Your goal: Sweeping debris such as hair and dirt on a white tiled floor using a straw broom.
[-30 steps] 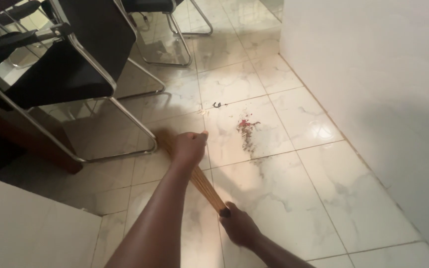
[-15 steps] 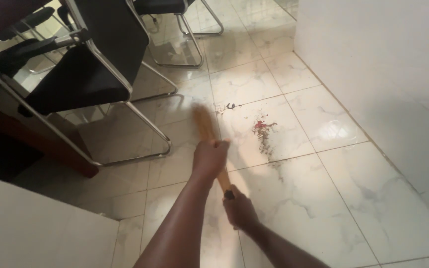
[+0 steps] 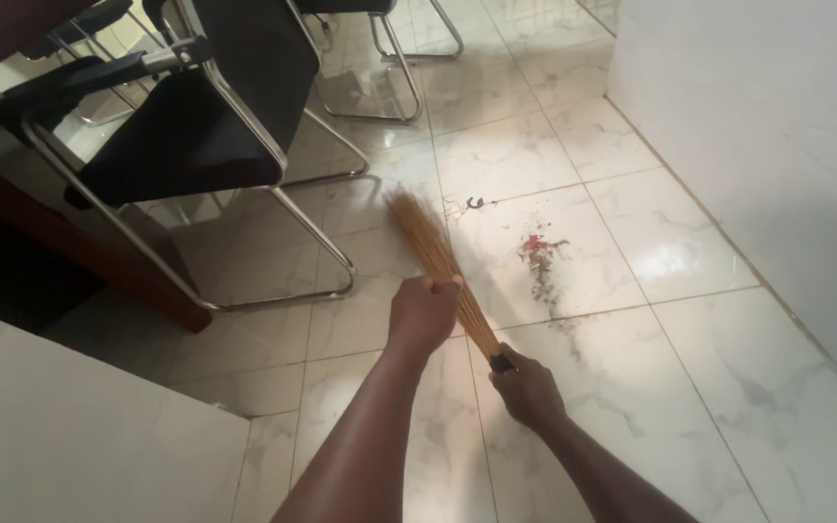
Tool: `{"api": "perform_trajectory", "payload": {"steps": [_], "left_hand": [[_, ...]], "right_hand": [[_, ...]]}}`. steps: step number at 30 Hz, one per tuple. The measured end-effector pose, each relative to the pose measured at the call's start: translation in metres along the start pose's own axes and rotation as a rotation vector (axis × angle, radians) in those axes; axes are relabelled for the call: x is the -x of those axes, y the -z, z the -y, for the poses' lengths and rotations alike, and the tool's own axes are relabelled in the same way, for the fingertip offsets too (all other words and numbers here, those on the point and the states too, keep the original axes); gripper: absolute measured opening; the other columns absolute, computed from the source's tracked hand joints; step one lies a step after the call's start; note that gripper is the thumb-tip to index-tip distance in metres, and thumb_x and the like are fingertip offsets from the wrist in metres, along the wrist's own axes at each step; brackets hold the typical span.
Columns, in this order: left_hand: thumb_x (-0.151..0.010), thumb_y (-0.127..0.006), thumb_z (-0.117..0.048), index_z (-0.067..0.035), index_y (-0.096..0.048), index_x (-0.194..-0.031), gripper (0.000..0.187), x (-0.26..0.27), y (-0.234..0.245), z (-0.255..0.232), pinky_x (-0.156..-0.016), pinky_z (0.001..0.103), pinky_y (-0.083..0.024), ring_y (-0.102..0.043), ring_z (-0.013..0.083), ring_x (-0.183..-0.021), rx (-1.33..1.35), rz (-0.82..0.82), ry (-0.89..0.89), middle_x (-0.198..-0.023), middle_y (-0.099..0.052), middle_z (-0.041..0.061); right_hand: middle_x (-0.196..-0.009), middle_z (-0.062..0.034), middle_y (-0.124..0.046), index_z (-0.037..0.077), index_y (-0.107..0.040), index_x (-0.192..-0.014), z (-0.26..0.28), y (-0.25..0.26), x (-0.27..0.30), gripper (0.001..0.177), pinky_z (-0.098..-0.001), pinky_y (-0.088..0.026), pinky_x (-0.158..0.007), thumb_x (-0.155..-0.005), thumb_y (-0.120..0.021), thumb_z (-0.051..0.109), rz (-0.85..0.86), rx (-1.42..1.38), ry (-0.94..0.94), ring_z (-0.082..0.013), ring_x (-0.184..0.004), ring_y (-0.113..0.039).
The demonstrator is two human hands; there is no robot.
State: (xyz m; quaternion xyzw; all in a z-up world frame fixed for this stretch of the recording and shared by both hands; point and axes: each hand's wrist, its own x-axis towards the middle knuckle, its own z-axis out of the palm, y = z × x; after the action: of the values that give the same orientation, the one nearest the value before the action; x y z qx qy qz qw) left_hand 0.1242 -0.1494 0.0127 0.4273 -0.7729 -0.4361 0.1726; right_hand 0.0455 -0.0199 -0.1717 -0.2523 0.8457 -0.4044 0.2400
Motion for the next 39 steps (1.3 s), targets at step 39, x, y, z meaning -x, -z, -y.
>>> {"api": "perform_trajectory", "payload": {"steps": [39], "left_hand": [[-0.091,-0.069,-0.042,-0.002,-0.077,-0.088,0.041,0.011,-0.114,-0.036,-0.076,0.042,-0.055,-0.071,0.0313,-0.080,-0.190,0.019,-0.229,-0.084,-0.075,0.019]], "right_hand": [[-0.109,-0.0153,-0.076,0.014,-0.060,-0.132,-0.224,0.094,0.058,0.039,-0.0471,-0.057,-0.088,-0.100,-0.055,0.035,0.036,0.228,0.077,-0.0367,-0.101,-0.073]]}}
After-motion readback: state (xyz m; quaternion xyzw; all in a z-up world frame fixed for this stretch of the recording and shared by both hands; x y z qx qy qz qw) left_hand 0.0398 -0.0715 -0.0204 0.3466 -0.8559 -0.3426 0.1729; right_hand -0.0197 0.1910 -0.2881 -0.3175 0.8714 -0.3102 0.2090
